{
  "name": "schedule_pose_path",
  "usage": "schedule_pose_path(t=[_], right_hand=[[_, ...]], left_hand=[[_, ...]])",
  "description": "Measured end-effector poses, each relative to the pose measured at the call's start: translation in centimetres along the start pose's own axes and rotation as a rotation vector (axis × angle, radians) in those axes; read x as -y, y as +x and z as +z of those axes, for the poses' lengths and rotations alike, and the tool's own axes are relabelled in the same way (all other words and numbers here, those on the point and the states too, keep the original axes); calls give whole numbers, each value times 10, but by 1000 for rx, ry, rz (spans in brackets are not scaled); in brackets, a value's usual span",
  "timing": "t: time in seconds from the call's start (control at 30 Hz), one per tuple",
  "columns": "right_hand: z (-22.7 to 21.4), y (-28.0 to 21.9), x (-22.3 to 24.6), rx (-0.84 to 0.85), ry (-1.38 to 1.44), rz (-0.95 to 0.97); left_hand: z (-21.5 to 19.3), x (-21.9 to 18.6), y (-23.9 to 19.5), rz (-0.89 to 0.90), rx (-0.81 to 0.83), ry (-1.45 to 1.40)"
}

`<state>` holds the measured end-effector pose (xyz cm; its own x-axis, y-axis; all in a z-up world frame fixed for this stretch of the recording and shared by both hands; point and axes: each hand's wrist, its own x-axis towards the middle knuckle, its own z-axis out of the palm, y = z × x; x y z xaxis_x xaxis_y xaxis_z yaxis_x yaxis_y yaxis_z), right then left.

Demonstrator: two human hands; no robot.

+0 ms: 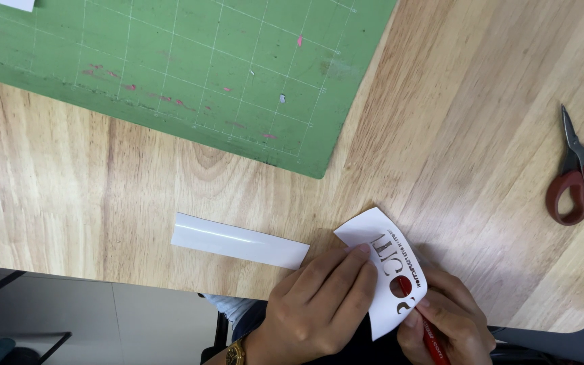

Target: Using a weeding tool to remove excess vinyl from a cut-out logo on a transfer sheet.

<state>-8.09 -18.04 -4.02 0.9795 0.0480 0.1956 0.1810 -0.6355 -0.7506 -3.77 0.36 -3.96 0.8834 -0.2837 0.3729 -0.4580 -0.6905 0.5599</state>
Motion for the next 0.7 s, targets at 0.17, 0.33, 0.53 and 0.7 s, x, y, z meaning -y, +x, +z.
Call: schedule_pose_path(t=[0.17,0.33,0.53,0.7], right_hand=[[0,6,3,27,4,1],[3,7,2,-21,-2,-21],[0,13,5,29,2,-43],[-1,8,0,4,-22,-65]], left_hand=[[3,-5,-3,-74,3,-23],[0,-9,2,-175,41,-91],[5,-11,2,-223,9,-112],[1,-10,4,-290,47,-223]])
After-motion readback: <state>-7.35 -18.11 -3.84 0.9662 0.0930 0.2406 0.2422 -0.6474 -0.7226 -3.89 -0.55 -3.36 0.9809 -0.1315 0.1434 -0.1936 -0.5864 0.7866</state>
